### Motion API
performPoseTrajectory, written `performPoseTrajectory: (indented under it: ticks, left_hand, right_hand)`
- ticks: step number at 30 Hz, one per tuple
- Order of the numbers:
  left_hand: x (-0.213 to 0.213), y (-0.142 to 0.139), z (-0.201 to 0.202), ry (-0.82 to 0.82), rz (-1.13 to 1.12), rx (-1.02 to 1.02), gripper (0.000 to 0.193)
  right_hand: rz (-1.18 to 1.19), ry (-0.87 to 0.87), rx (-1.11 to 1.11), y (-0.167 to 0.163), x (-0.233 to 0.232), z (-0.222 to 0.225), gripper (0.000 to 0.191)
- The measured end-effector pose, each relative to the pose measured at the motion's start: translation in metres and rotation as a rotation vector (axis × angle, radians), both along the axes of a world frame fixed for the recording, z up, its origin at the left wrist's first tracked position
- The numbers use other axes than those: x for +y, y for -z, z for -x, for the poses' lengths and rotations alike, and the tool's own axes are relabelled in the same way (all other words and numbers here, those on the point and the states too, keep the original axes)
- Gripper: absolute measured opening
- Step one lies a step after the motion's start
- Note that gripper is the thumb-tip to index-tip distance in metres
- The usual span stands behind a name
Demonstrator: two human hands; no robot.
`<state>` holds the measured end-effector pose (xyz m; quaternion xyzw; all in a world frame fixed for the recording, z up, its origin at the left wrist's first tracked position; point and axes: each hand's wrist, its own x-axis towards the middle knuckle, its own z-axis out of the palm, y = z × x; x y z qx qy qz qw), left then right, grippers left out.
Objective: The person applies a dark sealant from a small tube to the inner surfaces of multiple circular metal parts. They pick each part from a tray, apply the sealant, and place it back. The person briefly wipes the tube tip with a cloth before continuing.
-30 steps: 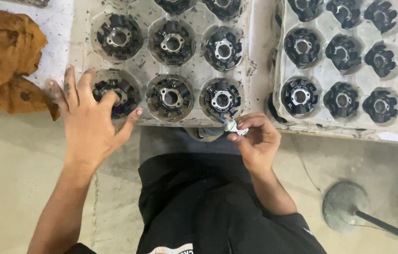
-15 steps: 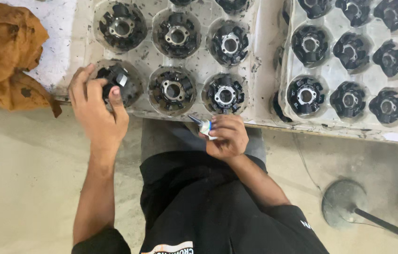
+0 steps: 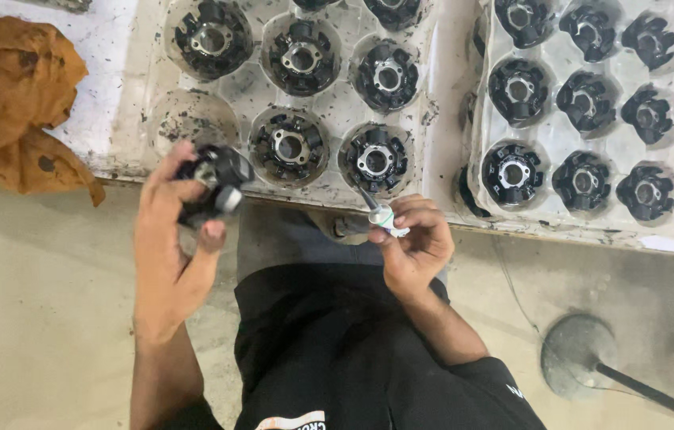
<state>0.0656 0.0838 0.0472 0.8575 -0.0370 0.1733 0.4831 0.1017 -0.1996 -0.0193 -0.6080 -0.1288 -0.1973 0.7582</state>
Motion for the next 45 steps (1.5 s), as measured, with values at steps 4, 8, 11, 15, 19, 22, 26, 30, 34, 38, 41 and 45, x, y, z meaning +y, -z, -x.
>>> performPoseTrajectory:
  ticks: [4,8,11,15,19,22,26,30,34,38,41,45]
  left_hand:
    - [-0.031,-0.008,0.005,0.334,0.905,-0.138,0.045]
    - [-0.07,0.003,-0.014,0.371,1.552,-0.133,0.07]
    - [-0.082,0.01,-0.022,0.31,1.674,-0.072,0.076]
    - [-0.093,0.011,-0.02,0.37,1.43,-0.151,0.061]
    - [-0.108,0.008,-0.013,0.295,1.098,-0.196,0.052]
    - [-0.115,0.006,-0.011,0.292,0.851,-0.221,0.05]
    - [-0.114,0.002,-0.012,0.355,0.778,-0.209,0.049]
    - [-0.114,-0.005,-0.014,0.371,0.781,-0.196,0.048]
    - [-0.112,-0.011,-0.017,0.372,0.705,-0.197,0.047]
    - [-0.108,-0.012,-0.019,0.389,0.613,-0.181,0.045]
    - [-0.108,-0.01,-0.021,0.398,0.632,-0.16,0.045]
    - [-0.111,-0.006,-0.021,0.42,0.768,-0.121,0.045]
  right_hand:
    - [0.101,-0.096,0.035,-0.019,-0.007,0.017,0.035]
    - [0.183,-0.112,-0.041,-0.032,-0.002,0.028,0.03]
    - [0.228,-0.091,-0.078,-0.038,0.001,0.032,0.028]
    - [0.27,-0.056,-0.149,-0.044,-0.001,0.032,0.031]
    - [0.431,-0.025,-0.258,-0.052,-0.01,0.037,0.038]
    - [0.565,0.017,-0.301,-0.057,-0.016,0.042,0.038]
    - [0.615,0.017,-0.329,-0.061,-0.021,0.044,0.038]
    - [0.676,0.046,-0.374,-0.061,-0.022,0.041,0.037]
    - [0.758,0.026,-0.369,-0.062,-0.024,0.04,0.036]
    - [0.812,0.007,-0.36,-0.065,-0.027,0.039,0.035]
    - [0.806,0.02,-0.365,-0.065,-0.026,0.037,0.034]
    - [0.79,0.027,-0.367,-0.066,-0.022,0.037,0.033]
